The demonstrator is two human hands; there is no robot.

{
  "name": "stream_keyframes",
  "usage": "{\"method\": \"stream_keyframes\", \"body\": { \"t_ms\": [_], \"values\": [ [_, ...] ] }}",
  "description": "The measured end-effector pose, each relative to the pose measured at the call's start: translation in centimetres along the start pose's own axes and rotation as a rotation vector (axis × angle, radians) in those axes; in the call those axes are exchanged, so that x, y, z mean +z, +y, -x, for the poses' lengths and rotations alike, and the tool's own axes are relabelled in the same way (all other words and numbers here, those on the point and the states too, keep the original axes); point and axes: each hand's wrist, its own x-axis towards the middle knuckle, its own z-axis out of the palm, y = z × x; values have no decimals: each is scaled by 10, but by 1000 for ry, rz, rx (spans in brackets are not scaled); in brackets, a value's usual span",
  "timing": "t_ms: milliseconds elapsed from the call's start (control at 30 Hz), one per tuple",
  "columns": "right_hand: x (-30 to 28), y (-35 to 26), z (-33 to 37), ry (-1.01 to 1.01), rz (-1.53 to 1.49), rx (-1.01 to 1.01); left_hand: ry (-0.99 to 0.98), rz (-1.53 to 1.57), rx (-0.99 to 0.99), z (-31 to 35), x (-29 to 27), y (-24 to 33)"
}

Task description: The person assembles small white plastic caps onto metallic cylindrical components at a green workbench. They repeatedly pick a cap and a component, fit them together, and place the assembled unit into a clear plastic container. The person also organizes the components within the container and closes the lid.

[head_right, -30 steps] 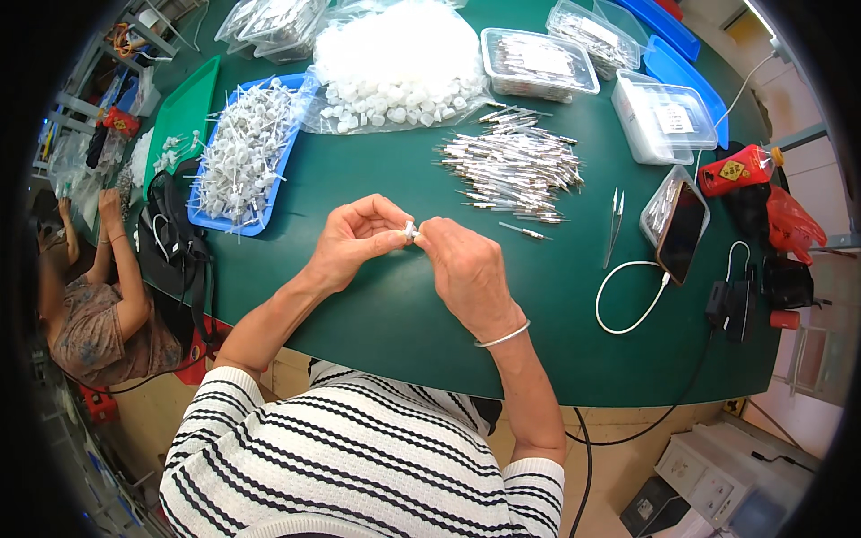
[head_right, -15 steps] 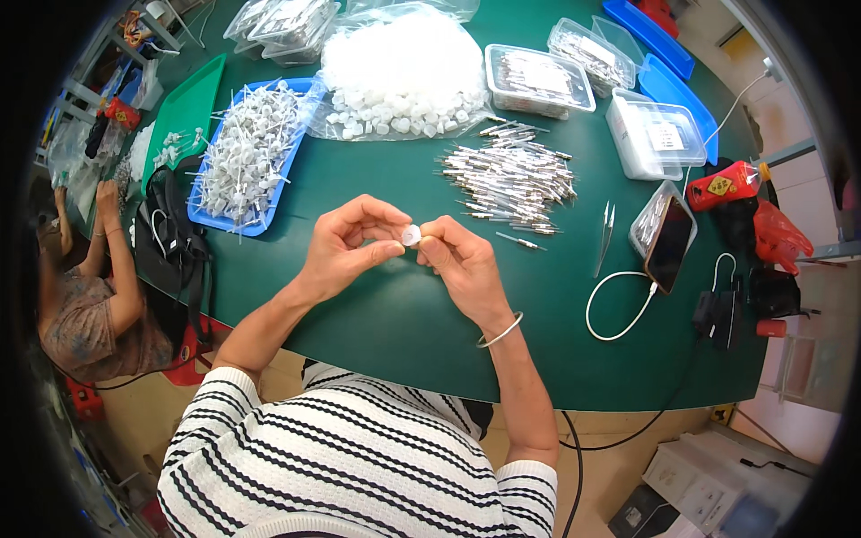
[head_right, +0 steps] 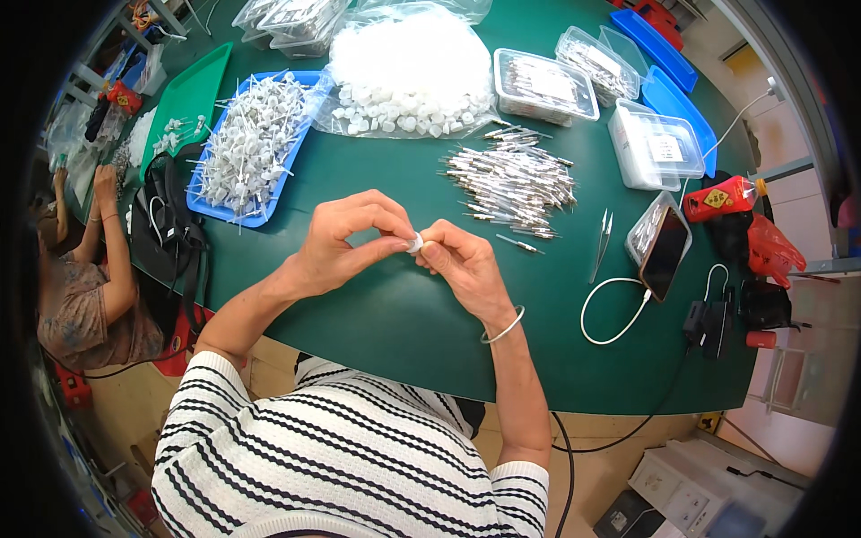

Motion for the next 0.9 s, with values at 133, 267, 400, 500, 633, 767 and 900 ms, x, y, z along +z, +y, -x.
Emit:
{"method": "stream_keyframes", "body": {
  "t_ms": [133,267,400,500,633,767,900],
  "values": [
    [0,-2,0,-11,5,11,-37,-189,132,-5,-6,6],
    [-2,0,1,-33,19,8,-103,-255,216,-18,-11,11],
    [-5,-1,1,-80,6,30,-311,-57,-132,-28,-19,18],
    [-7,-1,2,-117,-12,50,-427,74,-313,-37,-22,19],
    [-8,-1,4,-160,-57,109,-475,142,-348,-37,-20,13],
    [-10,2,4,-201,-90,151,-541,117,-381,-37,-23,13],
    [-8,3,4,-207,-113,161,-531,215,-453,-33,-21,8]
  ]
}}
